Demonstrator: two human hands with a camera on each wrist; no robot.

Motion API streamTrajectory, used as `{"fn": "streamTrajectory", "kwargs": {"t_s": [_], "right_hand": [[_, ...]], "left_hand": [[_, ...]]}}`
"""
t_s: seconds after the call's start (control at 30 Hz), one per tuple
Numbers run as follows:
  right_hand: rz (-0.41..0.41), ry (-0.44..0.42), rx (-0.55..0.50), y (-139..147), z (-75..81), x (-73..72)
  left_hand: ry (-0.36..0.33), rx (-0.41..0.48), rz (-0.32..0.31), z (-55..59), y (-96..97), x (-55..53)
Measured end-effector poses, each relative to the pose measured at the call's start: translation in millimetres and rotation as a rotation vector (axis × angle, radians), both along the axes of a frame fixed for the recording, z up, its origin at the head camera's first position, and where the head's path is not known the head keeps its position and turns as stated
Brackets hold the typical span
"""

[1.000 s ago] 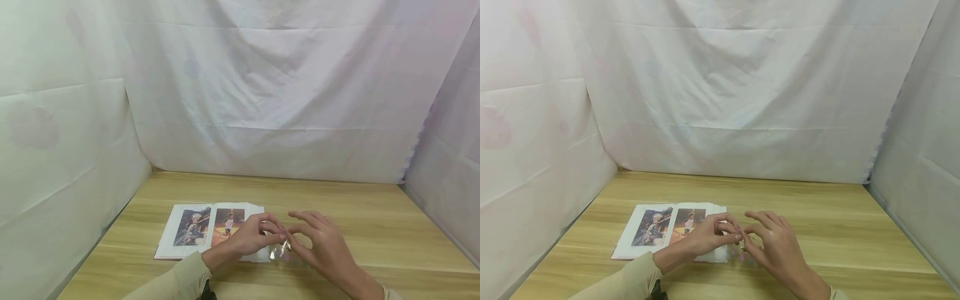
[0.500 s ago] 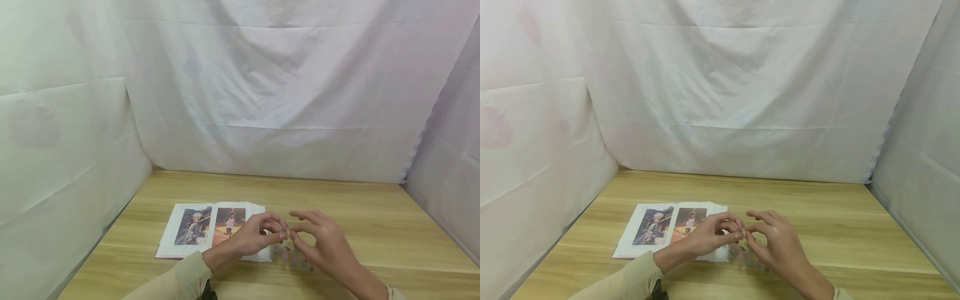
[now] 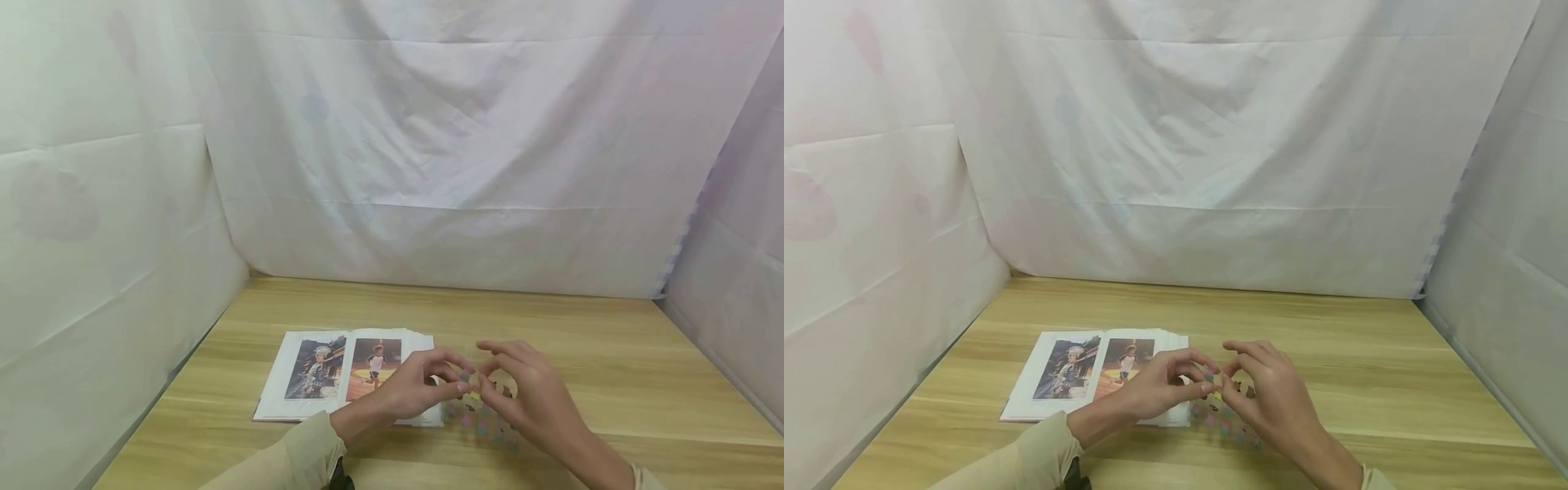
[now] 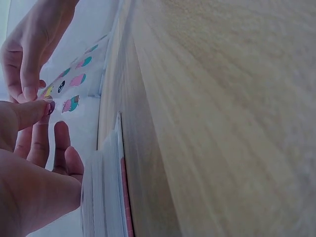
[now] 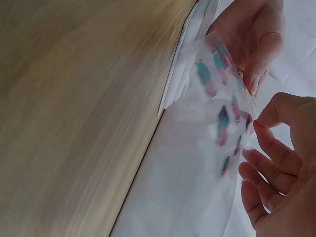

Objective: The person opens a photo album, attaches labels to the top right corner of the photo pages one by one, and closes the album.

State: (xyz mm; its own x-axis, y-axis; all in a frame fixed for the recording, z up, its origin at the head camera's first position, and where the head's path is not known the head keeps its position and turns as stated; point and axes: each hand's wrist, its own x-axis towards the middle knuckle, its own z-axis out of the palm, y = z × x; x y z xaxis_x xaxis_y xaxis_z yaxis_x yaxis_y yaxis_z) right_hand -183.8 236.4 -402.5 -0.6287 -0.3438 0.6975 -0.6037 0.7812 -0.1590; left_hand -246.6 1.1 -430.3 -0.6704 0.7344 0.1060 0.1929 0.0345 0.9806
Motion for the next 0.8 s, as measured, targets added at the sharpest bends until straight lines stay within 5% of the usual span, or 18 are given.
{"fn": "streamTrajectory", "kwargs": {"t_s": [0.6,0.8], "right_hand": [[-0.016,0.008,0.017,-2.0,-0.6,2.7],[-0.005,0.022,0.037,-4.5,1.0,4.2]], "left_hand": [[0.049,-0.041,0.054,1.4,0.9,3.4],[0.01,-0.017,0.062,1.3,1.0,4.7]]}}
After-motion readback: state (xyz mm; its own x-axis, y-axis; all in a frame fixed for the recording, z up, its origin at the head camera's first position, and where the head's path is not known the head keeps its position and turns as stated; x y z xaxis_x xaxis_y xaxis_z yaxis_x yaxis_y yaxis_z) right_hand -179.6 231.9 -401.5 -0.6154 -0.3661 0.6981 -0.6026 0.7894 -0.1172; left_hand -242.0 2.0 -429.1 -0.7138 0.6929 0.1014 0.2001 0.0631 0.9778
